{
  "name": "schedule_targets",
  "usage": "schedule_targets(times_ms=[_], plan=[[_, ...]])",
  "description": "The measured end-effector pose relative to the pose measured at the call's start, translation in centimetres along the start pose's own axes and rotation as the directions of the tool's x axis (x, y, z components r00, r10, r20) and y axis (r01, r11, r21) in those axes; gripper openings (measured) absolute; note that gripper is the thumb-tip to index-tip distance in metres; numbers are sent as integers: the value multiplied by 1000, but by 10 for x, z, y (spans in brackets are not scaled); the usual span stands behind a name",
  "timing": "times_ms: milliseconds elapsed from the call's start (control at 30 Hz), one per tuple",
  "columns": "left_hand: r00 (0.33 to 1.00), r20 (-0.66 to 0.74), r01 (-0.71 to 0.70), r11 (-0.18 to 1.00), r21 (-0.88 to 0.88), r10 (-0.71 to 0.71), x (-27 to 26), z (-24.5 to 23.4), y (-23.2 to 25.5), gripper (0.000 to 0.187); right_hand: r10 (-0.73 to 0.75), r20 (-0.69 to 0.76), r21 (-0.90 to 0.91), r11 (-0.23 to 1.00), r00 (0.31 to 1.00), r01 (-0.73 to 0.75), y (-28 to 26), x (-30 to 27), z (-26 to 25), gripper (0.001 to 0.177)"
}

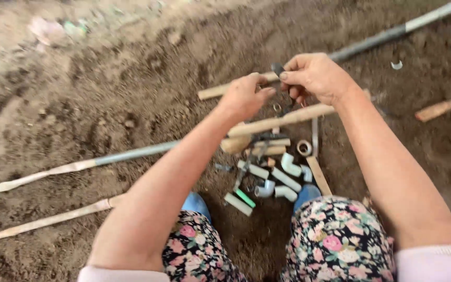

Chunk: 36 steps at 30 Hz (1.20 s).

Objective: Assembling and connecting various PVC pipes and fittings using electrical tape and a hacksaw.

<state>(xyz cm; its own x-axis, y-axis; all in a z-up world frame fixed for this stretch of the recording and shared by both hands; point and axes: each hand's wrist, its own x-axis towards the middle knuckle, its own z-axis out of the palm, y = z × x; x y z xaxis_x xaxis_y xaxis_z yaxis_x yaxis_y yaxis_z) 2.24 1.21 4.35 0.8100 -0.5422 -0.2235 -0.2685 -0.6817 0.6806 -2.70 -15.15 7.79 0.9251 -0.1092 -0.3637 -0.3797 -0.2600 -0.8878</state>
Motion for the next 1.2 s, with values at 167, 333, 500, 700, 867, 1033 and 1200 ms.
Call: schedule_targets(times_ms=[167, 333, 500, 700, 867, 1033, 1200], plan=[[958, -282, -100, 879, -465, -41, -10, -25, 12, 48, -40, 37, -122, 992, 998, 45, -66, -1, 6, 9], [942, -286, -96, 675, -731, -176, -26, -38, 14, 23, -72, 116, -240, 966, 991, 99, -98, -24, 26, 3], [922, -386, -346, 544, -764, 45, -29, -26, -7, 29, -298, -81, 104, 947, 951, 305, -30, 3, 39, 18], [892, -448, -361, 684, -634, 55, -23, -16, -4, 14, -285, -90, 66, 954, 954, 291, -6, -3, 47, 18], [880, -463, -320, 594, -738, -101, -28, -43, 7, 5, -167, -29, -120, 979, 985, 163, -28, -41, 48, 6], [837, -491, -348, 457, -818, -242, -31, -73, -2, 6, -122, 8, -404, 908, 992, 115, -24, -46, 43, 6], [894, -380, -205, 538, -818, -238, -36, -60, 2, 8, -203, 2, -219, 955, 979, 199, -48, -61, 43, 57]])
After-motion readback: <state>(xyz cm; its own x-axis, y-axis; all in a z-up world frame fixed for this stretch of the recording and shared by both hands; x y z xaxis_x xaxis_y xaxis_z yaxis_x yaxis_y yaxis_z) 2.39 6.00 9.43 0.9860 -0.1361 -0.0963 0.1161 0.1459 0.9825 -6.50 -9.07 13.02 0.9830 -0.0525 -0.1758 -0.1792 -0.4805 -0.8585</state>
